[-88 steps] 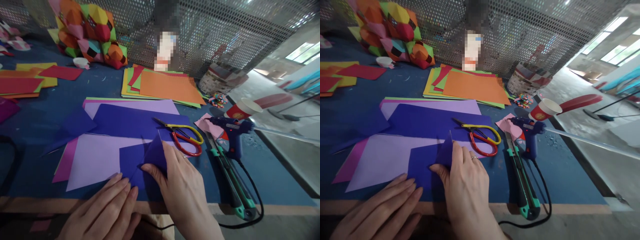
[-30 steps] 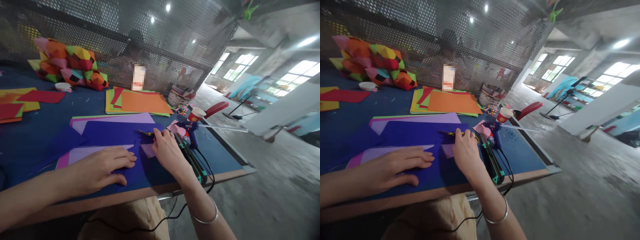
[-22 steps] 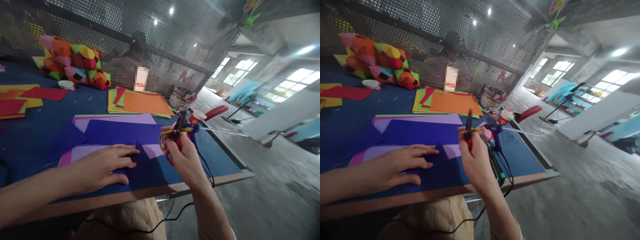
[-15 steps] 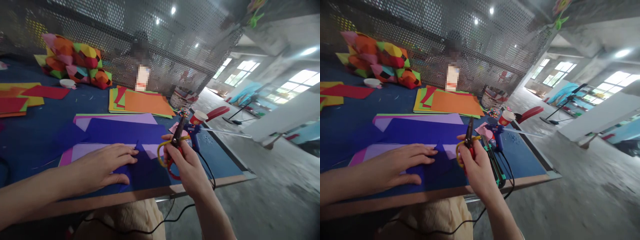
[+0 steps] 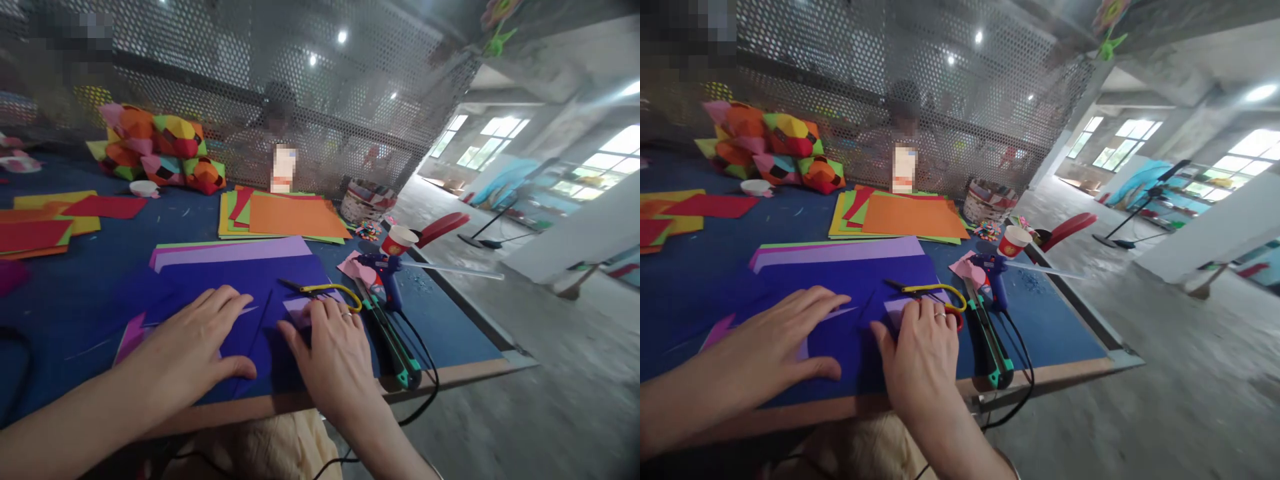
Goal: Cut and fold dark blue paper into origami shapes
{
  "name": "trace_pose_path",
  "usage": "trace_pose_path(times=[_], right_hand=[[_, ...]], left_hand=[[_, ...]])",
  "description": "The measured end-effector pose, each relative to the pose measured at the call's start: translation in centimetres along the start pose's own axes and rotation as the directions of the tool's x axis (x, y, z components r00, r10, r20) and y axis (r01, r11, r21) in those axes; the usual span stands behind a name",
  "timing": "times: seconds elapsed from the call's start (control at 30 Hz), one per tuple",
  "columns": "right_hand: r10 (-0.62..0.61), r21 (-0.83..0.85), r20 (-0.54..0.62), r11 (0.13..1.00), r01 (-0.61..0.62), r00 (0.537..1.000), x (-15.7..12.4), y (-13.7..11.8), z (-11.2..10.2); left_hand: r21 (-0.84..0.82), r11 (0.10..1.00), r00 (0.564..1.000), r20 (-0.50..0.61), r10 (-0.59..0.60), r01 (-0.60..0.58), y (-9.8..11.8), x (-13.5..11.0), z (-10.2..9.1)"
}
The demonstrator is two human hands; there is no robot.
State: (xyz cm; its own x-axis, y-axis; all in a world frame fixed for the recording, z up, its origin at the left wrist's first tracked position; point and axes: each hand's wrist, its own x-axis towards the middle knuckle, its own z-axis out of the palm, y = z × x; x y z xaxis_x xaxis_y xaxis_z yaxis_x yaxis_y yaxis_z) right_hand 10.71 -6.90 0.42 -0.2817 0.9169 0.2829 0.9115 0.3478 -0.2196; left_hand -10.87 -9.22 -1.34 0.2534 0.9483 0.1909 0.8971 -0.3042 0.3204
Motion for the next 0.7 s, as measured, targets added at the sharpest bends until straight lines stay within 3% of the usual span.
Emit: trace_pose_path(times=[0.17,0.33,0.43,0.57,0.7], right_hand=[[0.009,0.247,0.062,0.969,-0.025,0.998,-0.7,-0.4,0.4],[-0.063,0.516,-0.032,0.853,0.070,0.998,-1.0,0.2,1.2],[-0.143,0.636,-0.151,0.744,0.207,0.978,-1.3,0.4,1.5],[-0.166,0.689,-0.240,0.665,0.288,0.956,-1.4,0.3,1.6],[-0.091,0.765,-0.220,0.602,0.230,0.971,-1.6,-0.1,1.3]], left_hand=[[-0.068,0.997,0.998,0.044,-0.038,0.041,0.2,0.3,-0.7],[-0.225,0.962,0.988,0.038,-0.150,0.155,0.6,0.9,-1.3],[-0.489,0.837,0.968,0.066,-0.244,0.244,1.0,1.2,-1.8],[-0.741,0.620,0.960,0.130,-0.247,0.259,2.0,1.2,-2.5],[-0.771,0.590,0.952,0.068,-0.297,0.239,2.5,0.8,-2.3]])
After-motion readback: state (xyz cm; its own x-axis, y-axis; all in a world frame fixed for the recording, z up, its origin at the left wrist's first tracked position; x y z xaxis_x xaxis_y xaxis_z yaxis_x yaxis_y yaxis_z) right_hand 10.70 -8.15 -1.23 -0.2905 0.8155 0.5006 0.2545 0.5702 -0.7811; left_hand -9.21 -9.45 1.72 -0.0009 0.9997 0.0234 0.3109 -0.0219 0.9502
